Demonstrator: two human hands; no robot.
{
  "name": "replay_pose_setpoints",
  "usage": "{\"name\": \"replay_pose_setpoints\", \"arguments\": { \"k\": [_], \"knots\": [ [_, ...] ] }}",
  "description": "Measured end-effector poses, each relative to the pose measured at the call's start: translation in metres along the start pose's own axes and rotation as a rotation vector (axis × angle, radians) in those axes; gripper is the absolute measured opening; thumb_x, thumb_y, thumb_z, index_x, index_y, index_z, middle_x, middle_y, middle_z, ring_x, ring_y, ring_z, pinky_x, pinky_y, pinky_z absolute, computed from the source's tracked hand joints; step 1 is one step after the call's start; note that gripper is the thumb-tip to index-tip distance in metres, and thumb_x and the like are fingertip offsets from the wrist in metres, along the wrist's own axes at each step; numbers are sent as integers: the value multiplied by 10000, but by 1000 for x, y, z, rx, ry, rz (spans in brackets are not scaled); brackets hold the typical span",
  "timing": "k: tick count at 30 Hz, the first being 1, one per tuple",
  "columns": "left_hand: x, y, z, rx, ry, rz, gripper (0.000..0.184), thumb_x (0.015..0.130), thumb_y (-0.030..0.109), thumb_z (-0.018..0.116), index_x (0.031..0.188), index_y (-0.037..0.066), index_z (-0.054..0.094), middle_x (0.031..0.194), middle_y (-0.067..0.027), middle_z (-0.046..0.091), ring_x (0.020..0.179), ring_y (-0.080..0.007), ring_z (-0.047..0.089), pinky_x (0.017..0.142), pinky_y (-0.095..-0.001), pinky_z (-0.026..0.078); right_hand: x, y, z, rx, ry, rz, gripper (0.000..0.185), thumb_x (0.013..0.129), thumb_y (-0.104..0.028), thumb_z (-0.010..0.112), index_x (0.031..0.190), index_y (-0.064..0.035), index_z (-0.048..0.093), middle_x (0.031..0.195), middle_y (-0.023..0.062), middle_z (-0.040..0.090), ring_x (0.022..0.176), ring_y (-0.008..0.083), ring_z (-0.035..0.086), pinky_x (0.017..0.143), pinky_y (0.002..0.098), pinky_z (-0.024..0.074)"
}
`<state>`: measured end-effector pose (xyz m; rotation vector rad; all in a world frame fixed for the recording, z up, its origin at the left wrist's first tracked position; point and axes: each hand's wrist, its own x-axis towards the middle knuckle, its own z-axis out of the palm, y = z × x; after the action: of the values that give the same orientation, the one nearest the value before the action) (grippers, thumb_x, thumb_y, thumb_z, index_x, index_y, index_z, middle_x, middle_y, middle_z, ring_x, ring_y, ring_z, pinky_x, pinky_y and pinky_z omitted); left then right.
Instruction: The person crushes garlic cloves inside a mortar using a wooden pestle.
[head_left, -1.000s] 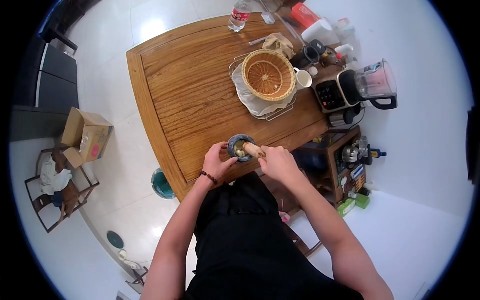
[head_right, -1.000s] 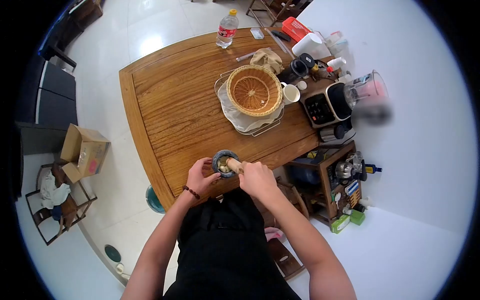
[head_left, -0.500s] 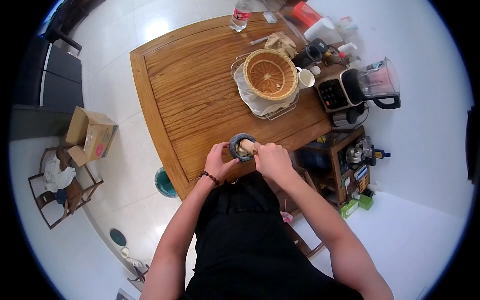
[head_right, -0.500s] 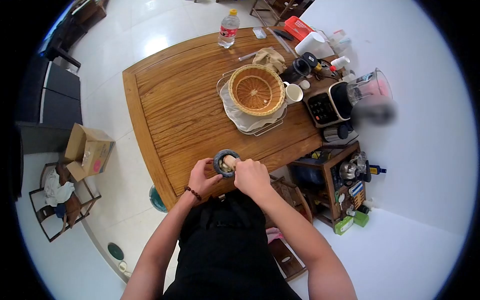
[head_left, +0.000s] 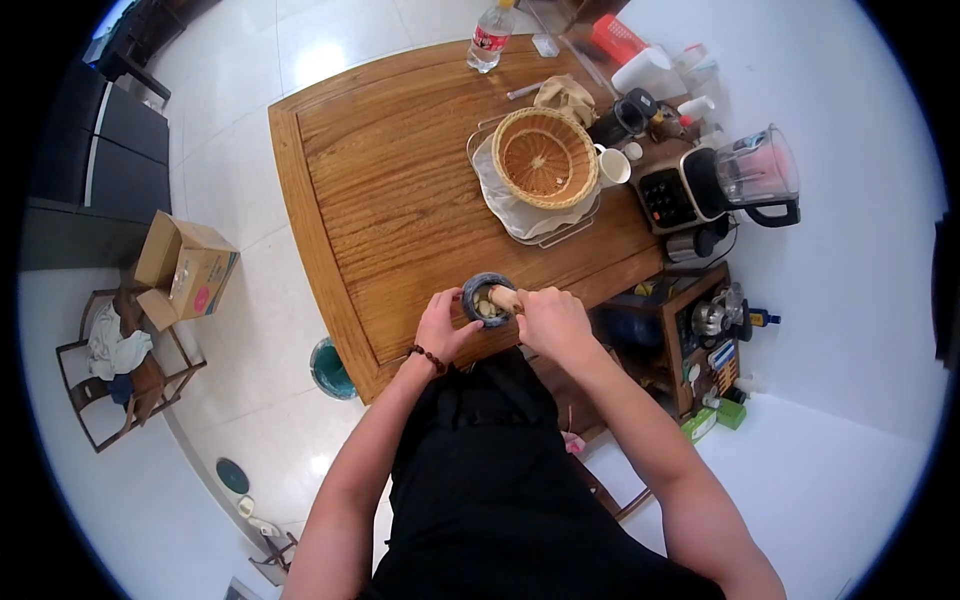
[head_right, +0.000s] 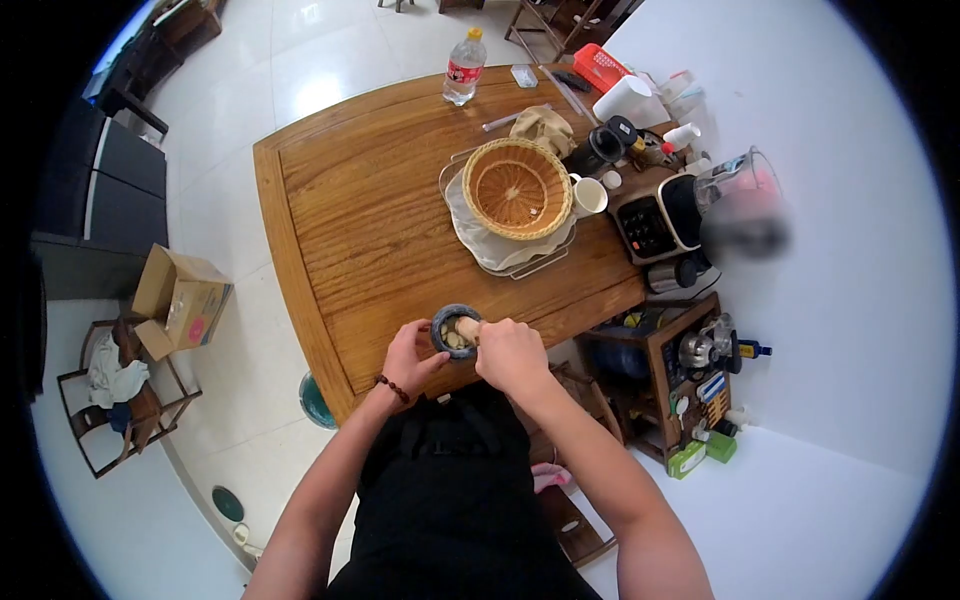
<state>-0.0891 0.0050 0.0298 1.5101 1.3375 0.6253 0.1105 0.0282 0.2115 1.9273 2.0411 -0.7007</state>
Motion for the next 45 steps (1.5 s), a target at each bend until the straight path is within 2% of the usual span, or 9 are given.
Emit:
{"name": "replay_pose_setpoints", "arguments": {
  "k": [8, 11, 16, 20, 22, 27, 32, 38, 45],
  "knots": [
    [1, 2, 7, 64, 21, 16, 786, 784, 241, 952, 1429, 32, 554, 1349, -172, 600, 1110, -316, 699, 977, -425, 589, 8, -1, 3, -57, -42, -35, 202, 895, -169, 725, 1001, -12, 796, 919, 257, 774, 913, 425, 780, 822, 517, 634],
    [-4, 5, 6, 30, 173, 64, 633, 799, 217, 943, 1319, 20, 641, 1185, -153, 688, 987, -275, 730, 899, -388, 612, 6, 0, -7, -72, -80, -68, 221, 903, -195, 731, 1007, -11, 796, 924, 256, 774, 908, 424, 780, 820, 515, 634],
    [-19, -16, -18, -143, 172, -450, 316, 897, 248, 889, 1068, 8, 775, 823, -76, 778, 808, -185, 757, 765, -328, 627, 15, 11, -5, -39, -81, -132, 252, 917, -234, 751, 1050, -24, 793, 932, 245, 773, 908, 420, 779, 819, 512, 633],
    [-38, -31, -9, -386, 268, -552, 409, 923, 294, 871, 1209, 22, 763, 1009, -113, 812, 922, -215, 784, 825, -349, 633, 25, 25, -6, -63, -63, -227, 246, 916, -228, 756, 1074, -43, 790, 937, 243, 766, 893, 420, 774, 816, 516, 632],
    [-39, -10, 5, -229, 323, -275, 514, 910, 341, 880, 1301, 40, 739, 1136, -153, 800, 1007, -267, 784, 884, -381, 631, 31, 34, 1, -27, 54, -387, 239, 916, -219, 758, 1085, -52, 786, 962, 201, 770, 892, 394, 771, 824, 512, 627],
    [-36, 34, 38, -10, 270, -244, 979, 765, 429, 964, 1522, 1, 514, 1505, -223, 584, 1398, -367, 572, 1190, -461, 462, 56, 57, 11, 483, 99, -634, 247, 862, -189, 830, 1048, -35, 782, 1006, 154, 774, 868, 328, 753, 812, 443, 610],
    [-30, 40, 62, 92, 388, -189, 1086, 717, 435, 989, 1557, -4, 460, 1552, -238, 528, 1459, -405, 493, 1233, -475, 412, 80, 70, 11, 521, 94, -704, 224, 825, -120, 872, 1009, -29, 782, 1015, 154, 789, 836, 274, 736, 821, 364, 591],
    [2, 33, 56, 129, 379, 21, 1140, 673, 457, 1002, 1563, -1, 456, 1564, -234, 515, 1460, -421, 488, 1227, -489, 414, 112, 65, 45, 1286, -113, -788, 101, 923, 2, 784, 863, 29, 707, 790, 95, 731, 737, 203, 669, 688, 350, 538],
    [22, 22, 44, 132, 278, 365, 1076, 716, 484, 972, 1526, -33, 487, 1500, -218, 571, 1391, -407, 556, 1181, -487, 455, 111, 66, 34, 1489, -169, -1012, 377, 1047, -61, 606, 682, -7, 530, 596, 61, 554, 532, 187, 527, 578, 357, 483]
  ]
}}
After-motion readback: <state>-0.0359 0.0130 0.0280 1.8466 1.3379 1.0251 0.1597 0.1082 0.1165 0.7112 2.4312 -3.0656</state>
